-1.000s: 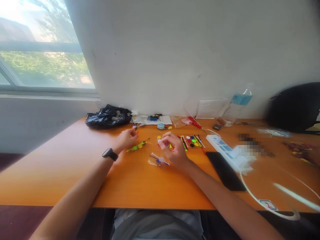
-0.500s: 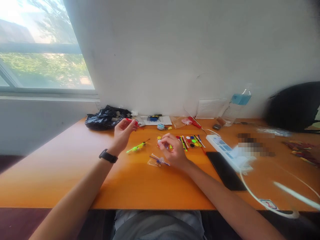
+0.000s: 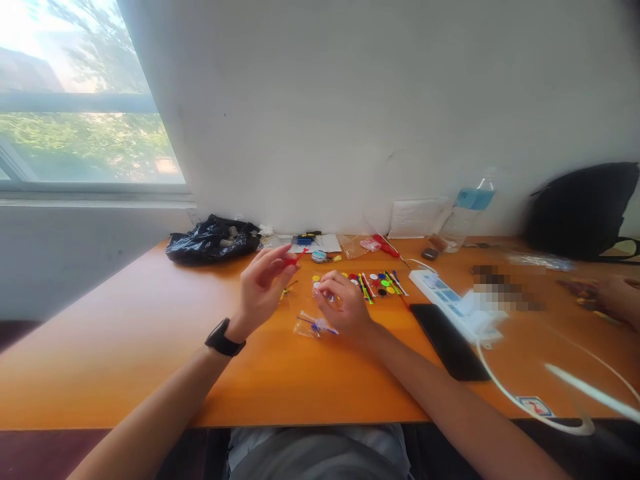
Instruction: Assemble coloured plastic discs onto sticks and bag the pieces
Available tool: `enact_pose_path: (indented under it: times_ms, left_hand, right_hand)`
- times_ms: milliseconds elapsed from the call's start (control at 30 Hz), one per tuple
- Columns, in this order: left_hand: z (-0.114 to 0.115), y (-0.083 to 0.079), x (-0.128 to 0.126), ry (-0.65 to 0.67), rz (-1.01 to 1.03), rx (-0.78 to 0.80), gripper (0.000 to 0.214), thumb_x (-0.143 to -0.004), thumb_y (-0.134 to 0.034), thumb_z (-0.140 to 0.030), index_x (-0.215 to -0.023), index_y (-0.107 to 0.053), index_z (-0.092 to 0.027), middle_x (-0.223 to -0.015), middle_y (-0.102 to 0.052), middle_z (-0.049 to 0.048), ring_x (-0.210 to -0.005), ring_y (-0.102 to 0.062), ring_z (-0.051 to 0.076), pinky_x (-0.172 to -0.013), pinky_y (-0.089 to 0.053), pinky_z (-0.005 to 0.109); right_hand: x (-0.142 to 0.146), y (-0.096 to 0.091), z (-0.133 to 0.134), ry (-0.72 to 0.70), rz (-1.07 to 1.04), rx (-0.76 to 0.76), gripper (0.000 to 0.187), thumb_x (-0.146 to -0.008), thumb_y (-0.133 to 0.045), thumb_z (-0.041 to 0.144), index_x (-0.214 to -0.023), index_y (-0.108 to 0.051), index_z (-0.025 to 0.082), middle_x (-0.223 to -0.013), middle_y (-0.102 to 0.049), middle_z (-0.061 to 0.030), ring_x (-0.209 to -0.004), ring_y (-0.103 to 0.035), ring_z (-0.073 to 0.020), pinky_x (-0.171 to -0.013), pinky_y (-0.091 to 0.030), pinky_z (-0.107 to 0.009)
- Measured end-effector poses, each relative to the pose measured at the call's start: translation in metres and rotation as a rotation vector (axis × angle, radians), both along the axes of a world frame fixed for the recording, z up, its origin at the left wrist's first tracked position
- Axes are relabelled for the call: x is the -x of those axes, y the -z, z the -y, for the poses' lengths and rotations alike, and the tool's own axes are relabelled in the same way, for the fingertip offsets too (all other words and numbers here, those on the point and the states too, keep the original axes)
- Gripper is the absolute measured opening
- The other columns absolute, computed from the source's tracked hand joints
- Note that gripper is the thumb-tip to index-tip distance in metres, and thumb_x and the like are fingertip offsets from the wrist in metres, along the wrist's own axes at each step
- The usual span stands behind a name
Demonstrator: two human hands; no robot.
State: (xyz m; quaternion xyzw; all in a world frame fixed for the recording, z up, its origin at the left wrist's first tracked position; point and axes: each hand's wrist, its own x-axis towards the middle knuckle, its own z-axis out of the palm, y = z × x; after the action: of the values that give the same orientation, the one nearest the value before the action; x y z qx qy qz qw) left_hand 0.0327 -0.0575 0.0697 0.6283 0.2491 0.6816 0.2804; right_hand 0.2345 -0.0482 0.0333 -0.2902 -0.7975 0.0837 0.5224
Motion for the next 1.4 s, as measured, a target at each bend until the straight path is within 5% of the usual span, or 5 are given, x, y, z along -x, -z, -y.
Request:
enact_pose_path:
  times_ms: [267, 567, 833, 1100, 1400]
  left_hand:
    - [-0.003, -0.002, 0.007, -0.174, -0.125, -0.058, 0.024, -0.1, -0.066, -0.033, -0.12, -0.075, -0.024, -0.106, -0.064, 0.0082, -0.095, -0.065, 0.019, -0.084, -0.056, 0.032]
    - [-0.001, -0.007, 0.004, -0.034, -0.011, 0.048, 0.024, -0.1, -0.066, -0.035, -0.119, -0.068, -0.021, -0.092, -0.068, 0.0045, -0.084, -0.071, 0.018, -0.081, -0.061, 0.034]
    - [-0.001, -0.005, 0.004, -0.139, -0.044, 0.072, 0.02, -0.096, -0.071, -0.04, -0.105, -0.072, -0.021, -0.093, -0.071, 0.0065, -0.079, -0.066, 0.016, -0.06, -0.053, 0.024]
    - [0.003, -0.009, 0.003, -0.041, -0.104, 0.023, 0.029, -0.103, -0.06, -0.04, -0.126, -0.066, -0.024, -0.095, -0.065, 0.0054, -0.084, -0.071, 0.018, -0.072, -0.059, 0.03]
    - [0.004, -0.01, 0.004, -0.009, -0.07, 0.006, 0.013, -0.098, -0.07, -0.032, -0.101, -0.072, -0.02, -0.101, -0.072, 0.0084, -0.099, -0.069, 0.02, -0.089, -0.059, 0.034]
  right_hand:
    - [0.002, -0.001, 0.003, 0.005, 0.006, -0.005, 0.013, -0.095, -0.063, 0.022, -0.083, -0.064, 0.024, -0.089, -0.064, -0.0042, -0.074, -0.059, -0.0173, -0.073, -0.05, -0.032]
    - [0.001, 0.001, 0.001, 0.008, 0.016, -0.005, 0.014, -0.094, -0.065, 0.023, -0.081, -0.063, 0.024, -0.089, -0.065, -0.0041, -0.072, -0.058, -0.0169, -0.07, -0.049, -0.032]
    - [0.002, -0.001, 0.003, 0.001, 0.021, -0.023, 0.014, -0.094, -0.065, 0.023, -0.08, -0.062, 0.024, -0.089, -0.064, -0.0041, -0.073, -0.058, -0.0174, -0.071, -0.049, -0.032]
    - [0.002, 0.001, 0.002, 0.004, 0.04, -0.032, 0.013, -0.094, -0.065, 0.023, -0.081, -0.062, 0.025, -0.09, -0.065, -0.0046, -0.073, -0.059, -0.0177, -0.069, -0.049, -0.032]
    - [0.001, 0.003, 0.0, 0.008, 0.052, -0.051, 0.014, -0.095, -0.067, 0.028, -0.082, -0.064, 0.025, -0.089, -0.064, -0.0051, -0.075, -0.06, -0.0188, -0.071, -0.05, -0.033]
